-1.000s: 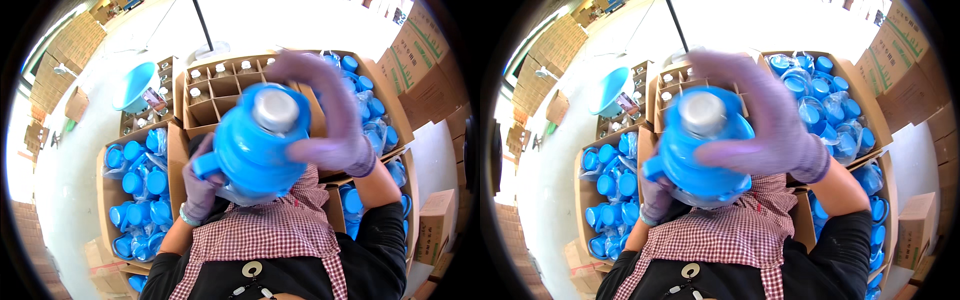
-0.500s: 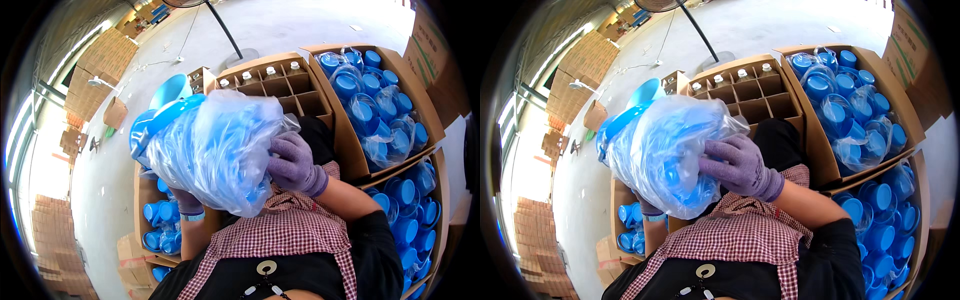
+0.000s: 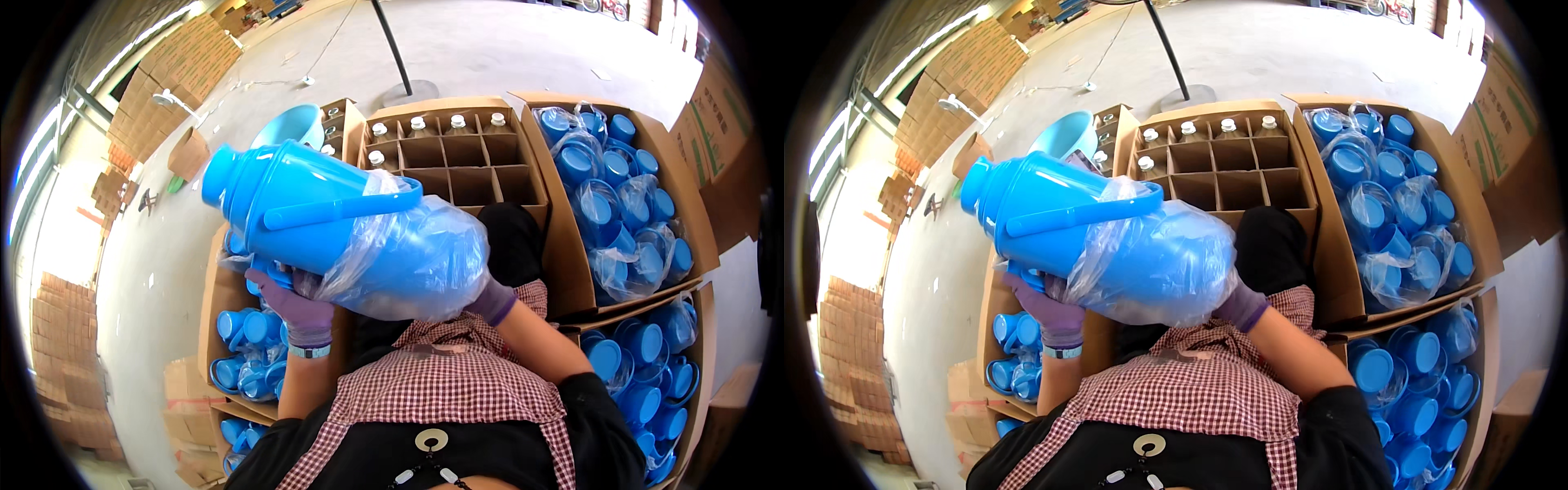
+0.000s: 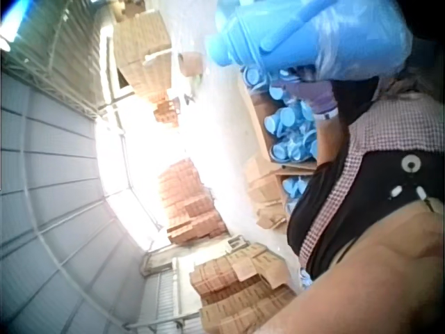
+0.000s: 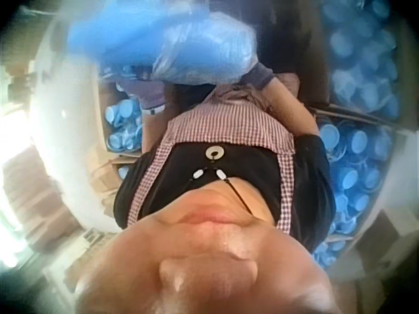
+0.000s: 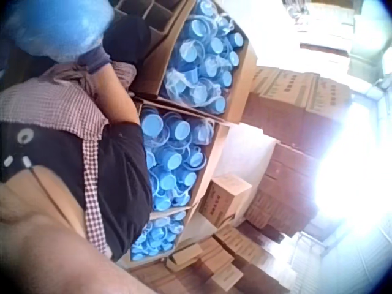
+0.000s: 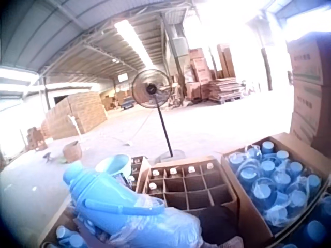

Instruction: The person assembles thermoses by inserting metallic liners into blue plastic casings, attaching the lids, and placing the finished items back into a cardboard box.

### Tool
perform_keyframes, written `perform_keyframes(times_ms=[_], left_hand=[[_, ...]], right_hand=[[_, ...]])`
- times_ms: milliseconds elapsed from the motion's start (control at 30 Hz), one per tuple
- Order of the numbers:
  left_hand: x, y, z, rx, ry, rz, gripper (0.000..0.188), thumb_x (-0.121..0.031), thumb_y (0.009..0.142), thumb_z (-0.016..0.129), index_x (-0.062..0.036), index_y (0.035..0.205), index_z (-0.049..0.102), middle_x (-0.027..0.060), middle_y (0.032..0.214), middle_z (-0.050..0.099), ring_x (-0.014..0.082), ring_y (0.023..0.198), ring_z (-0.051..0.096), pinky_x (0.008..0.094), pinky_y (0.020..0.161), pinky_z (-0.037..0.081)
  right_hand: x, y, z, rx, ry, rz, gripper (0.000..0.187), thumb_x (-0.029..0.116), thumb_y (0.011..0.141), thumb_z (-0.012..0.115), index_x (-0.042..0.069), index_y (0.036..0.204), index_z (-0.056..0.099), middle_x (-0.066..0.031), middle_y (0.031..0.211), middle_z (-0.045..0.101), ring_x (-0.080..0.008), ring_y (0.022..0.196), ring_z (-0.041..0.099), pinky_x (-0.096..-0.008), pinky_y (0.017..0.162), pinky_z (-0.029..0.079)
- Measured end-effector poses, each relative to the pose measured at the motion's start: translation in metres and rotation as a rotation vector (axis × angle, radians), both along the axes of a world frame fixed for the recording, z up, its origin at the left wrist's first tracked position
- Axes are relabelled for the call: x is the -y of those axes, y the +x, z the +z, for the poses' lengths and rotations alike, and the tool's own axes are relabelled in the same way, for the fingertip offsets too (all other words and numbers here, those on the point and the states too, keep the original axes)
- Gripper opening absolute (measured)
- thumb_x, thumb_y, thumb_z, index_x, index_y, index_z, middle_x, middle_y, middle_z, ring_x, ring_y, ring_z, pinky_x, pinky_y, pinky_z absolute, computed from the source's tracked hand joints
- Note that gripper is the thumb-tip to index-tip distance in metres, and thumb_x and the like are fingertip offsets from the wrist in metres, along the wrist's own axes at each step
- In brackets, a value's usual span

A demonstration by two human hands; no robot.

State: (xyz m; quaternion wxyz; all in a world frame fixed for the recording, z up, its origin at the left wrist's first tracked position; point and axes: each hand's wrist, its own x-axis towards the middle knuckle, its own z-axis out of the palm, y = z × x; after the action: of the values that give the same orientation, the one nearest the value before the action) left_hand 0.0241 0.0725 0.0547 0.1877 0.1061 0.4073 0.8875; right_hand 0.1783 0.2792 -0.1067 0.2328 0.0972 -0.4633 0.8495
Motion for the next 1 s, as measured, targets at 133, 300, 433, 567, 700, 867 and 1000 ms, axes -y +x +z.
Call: perform_keyframes(times_ms=[133, 300, 433, 567, 700, 867, 1000], left_hand=[[-0.006, -0.005, -0.001, 0.089, -0.047, -0.029, 0.103, -0.087, 0.091, 0.04, -0.0155, 0.165, 0.026, 0.0154, 0.167, 0.033, 0.0421, 0.149, 0.037, 0.0625, 0.121, 0.033], [0.001, -0.019, -0.021, 0.313, 0.238, -0.406, 0.119, -0.093, 0.083, 0.043, -0.0078, 0.164, 0.025, 0.0183, 0.166, 0.034, 0.0421, 0.15, 0.036, 0.06, 0.124, 0.027], [0.007, -0.011, -0.024, 0.381, 0.388, -0.429, 0.113, -0.091, 0.085, 0.046, -0.0073, 0.161, 0.033, 0.0187, 0.16, 0.043, 0.0405, 0.144, 0.045, 0.0579, 0.121, 0.035], [-0.008, -0.018, -0.021, 0.25, 0.236, -0.197, 0.088, -0.082, 0.088, 0.058, -0.0109, 0.14, 0.054, 0.0092, 0.105, 0.07, 0.0259, 0.093, 0.068, 0.0509, 0.096, 0.054], [0.022, -0.03, -0.011, 0.438, 0.261, -0.137, 0.071, -0.076, 0.094, 0.057, -0.0113, 0.122, 0.068, -0.0016, 0.06, 0.049, 0.0159, 0.062, 0.05, 0.0317, 0.065, 0.047], [0.065, -0.05, -0.017, 0.162, 0.337, -0.235, 0.081, -0.077, 0.093, 0.056, -0.0054, 0.13, 0.063, -0.0003, 0.071, 0.058, 0.0145, 0.064, 0.058, 0.028, 0.063, 0.05], [0.054, -0.046, -0.013, -0.047, 0.173, -0.247, 0.095, -0.088, 0.091, 0.041, -0.0042, 0.13, 0.063, -0.0017, 0.064, 0.051, 0.0088, 0.054, 0.048, 0.0247, 0.051, 0.039]], right_hand=[[0.021, 0.036, 0.001, 0.025, 0.029, -0.204, 0.061, 0.024, 0.106, 0.061, 0.007, 0.159, 0.035, -0.0126, 0.156, 0.047, -0.0257, 0.14, 0.049, -0.0428, 0.117, 0.045], [0.001, 0.048, 0.029, 0.143, 0.149, -0.336, 0.061, 0.024, 0.105, 0.061, 0.006, 0.158, 0.037, -0.0129, 0.155, 0.048, -0.0267, 0.139, 0.051, -0.042, 0.115, 0.047], [-0.011, 0.053, 0.031, 0.254, 0.059, -0.288, 0.06, 0.025, 0.105, 0.061, 0.006, 0.157, 0.038, -0.0131, 0.155, 0.049, -0.0275, 0.139, 0.051, -0.0414, 0.113, 0.048], [-0.011, 0.053, -0.02, 0.387, -0.252, -0.16, 0.06, 0.025, 0.104, 0.061, 0.006, 0.157, 0.04, -0.0134, 0.155, 0.05, -0.0283, 0.138, 0.052, -0.0408, 0.111, 0.05], [-0.035, 0.068, -0.019, 0.537, -0.258, -0.001, 0.06, 0.025, 0.104, 0.062, 0.005, 0.156, 0.041, -0.0136, 0.155, 0.05, -0.0291, 0.138, 0.053, -0.0402, 0.109, 0.051], [-0.086, 0.079, 0.103, 0.657, 0.821, -0.737, 0.023, 0.003, 0.099, 0.056, -0.004, 0.115, 0.07, -0.0104, 0.112, 0.072, -0.0204, 0.097, 0.068, -0.0334, 0.086, 0.054], [-0.03, 0.027, 0.075, 0.498, 0.571, -0.609, 0.03, 0.016, 0.106, 0.053, -0.003, 0.124, 0.067, -0.0145, 0.122, 0.069, -0.0239, 0.113, 0.066, -0.0351, 0.097, 0.053]])
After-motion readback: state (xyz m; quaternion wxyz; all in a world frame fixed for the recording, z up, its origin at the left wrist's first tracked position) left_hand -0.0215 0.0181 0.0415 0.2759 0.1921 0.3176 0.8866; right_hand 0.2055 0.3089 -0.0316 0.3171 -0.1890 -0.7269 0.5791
